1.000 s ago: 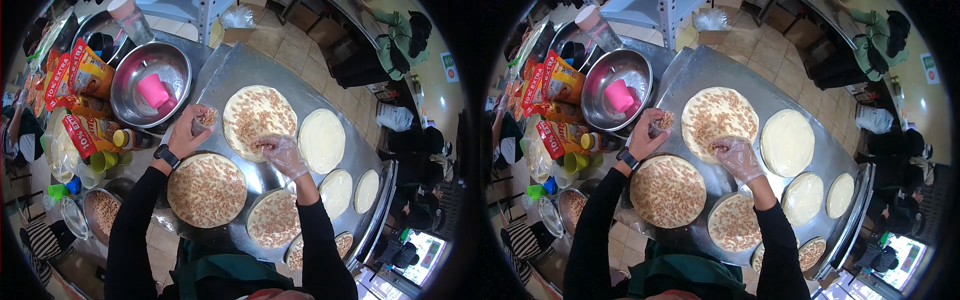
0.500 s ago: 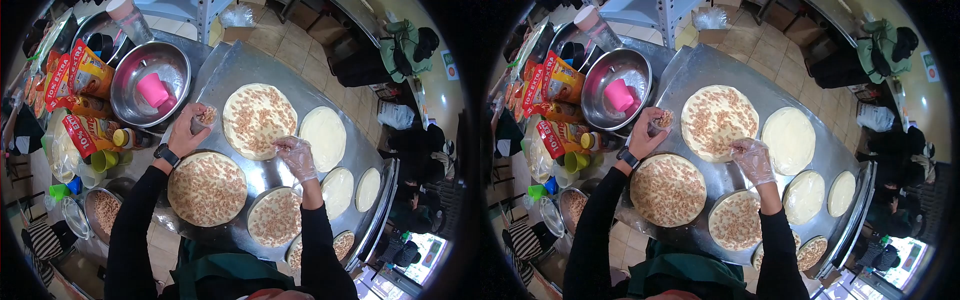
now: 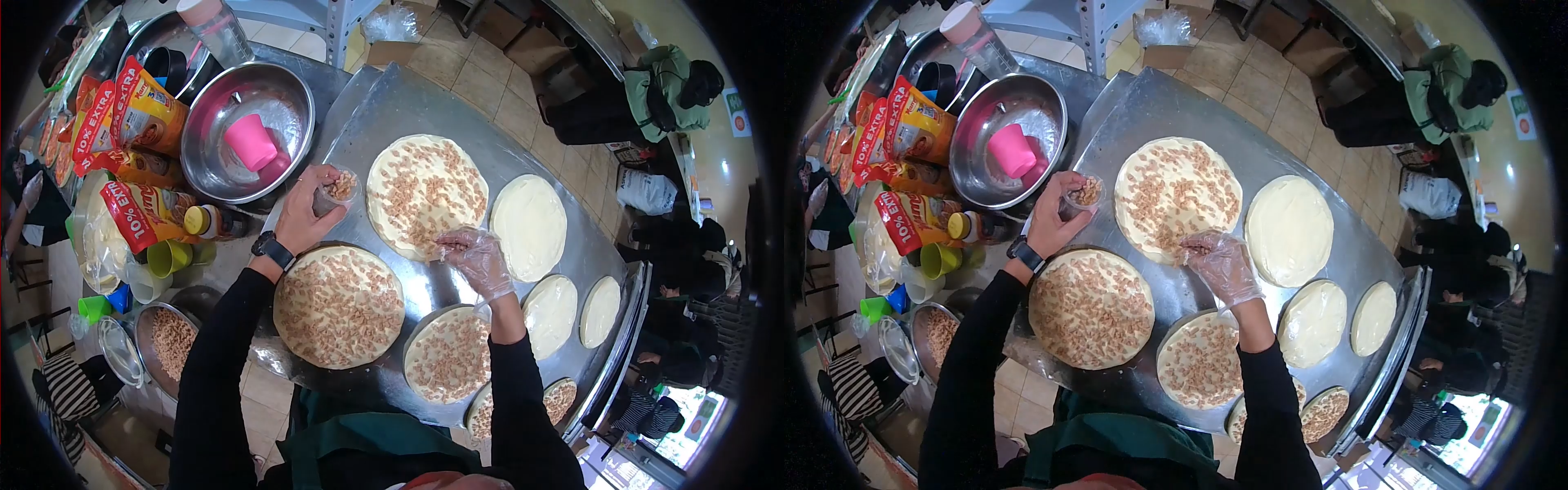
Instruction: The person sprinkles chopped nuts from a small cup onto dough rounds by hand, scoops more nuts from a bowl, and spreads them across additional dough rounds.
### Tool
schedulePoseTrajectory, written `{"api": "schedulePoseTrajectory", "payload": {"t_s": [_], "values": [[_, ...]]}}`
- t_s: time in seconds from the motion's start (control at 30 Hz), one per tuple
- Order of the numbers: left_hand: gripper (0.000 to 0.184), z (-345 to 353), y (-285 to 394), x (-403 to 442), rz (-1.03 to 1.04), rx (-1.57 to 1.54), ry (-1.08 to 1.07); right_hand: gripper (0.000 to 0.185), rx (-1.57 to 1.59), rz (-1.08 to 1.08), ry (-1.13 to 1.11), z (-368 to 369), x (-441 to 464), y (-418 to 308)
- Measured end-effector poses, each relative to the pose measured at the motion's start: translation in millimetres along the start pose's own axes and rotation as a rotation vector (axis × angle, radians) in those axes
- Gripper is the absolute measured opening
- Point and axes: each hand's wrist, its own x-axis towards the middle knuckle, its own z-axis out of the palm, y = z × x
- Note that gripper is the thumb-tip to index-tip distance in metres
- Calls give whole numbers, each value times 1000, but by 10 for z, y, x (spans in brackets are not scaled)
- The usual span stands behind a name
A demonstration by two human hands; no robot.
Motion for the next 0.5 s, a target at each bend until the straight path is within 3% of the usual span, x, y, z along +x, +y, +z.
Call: {"api": "schedulePoseTrajectory", "payload": {"t_s": [0.17,0.5], "values": [[48,-7,13,7,11,6,0,20,8,39,130,-109,165,-37],[47,-3,15,4,-10,-8,17,22,-134,-46,110,-58,753,-243]]}}
